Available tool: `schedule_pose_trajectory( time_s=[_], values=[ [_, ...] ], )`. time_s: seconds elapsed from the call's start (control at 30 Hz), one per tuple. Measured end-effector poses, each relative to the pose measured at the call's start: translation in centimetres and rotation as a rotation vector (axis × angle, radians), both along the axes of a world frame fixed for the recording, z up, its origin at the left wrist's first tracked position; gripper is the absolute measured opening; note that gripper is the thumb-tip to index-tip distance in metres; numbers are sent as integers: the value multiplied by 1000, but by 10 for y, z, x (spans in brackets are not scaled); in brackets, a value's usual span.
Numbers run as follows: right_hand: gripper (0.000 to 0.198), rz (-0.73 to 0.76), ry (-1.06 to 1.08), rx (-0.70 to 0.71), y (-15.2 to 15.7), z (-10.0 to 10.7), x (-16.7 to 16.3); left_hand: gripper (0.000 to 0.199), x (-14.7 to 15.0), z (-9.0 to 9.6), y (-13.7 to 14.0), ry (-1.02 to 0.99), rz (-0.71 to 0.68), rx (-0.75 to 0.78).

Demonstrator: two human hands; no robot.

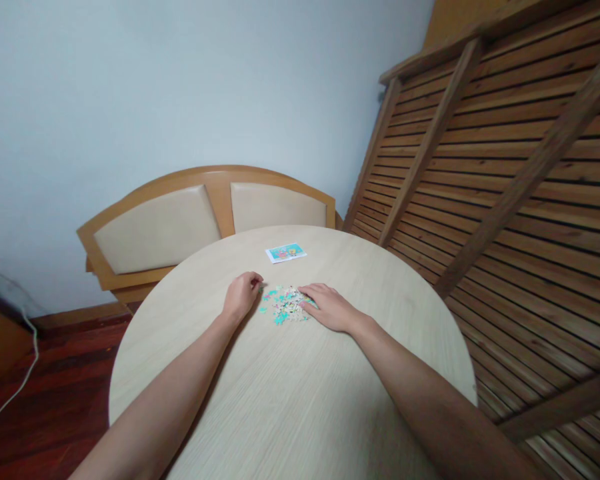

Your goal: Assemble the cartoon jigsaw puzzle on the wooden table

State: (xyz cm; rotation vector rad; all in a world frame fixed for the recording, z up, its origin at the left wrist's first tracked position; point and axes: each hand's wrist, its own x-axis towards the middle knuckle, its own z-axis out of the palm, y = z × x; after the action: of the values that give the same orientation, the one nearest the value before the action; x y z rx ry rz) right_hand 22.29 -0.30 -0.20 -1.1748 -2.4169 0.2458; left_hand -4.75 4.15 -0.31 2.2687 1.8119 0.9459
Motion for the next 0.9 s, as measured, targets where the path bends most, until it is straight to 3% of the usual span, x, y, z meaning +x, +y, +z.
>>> schedule_pose_trajectory(
  time_s=[0.2, 0.33, 0.47, 0.63, 0.9],
  values=[
    [51, -84, -30, -12, 1, -2, 1, 14, 4, -2, -3, 48, -3, -56],
    [55, -54, -60, -60, 0, -2, -8, 20, 11, -1, -9, 81, -22, -43],
    [52, -7, -74, -88, -3, -2, -15, 28, 24, 2, -17, 121, -211, 47],
    [49, 10, -26, -103, -3, -4, -14, 27, 39, 5, -26, 167, -391, 50],
    [43, 4, 155, -107, 6, -11, -12, 25, 37, 2, -27, 176, -477, 54]
  ],
)
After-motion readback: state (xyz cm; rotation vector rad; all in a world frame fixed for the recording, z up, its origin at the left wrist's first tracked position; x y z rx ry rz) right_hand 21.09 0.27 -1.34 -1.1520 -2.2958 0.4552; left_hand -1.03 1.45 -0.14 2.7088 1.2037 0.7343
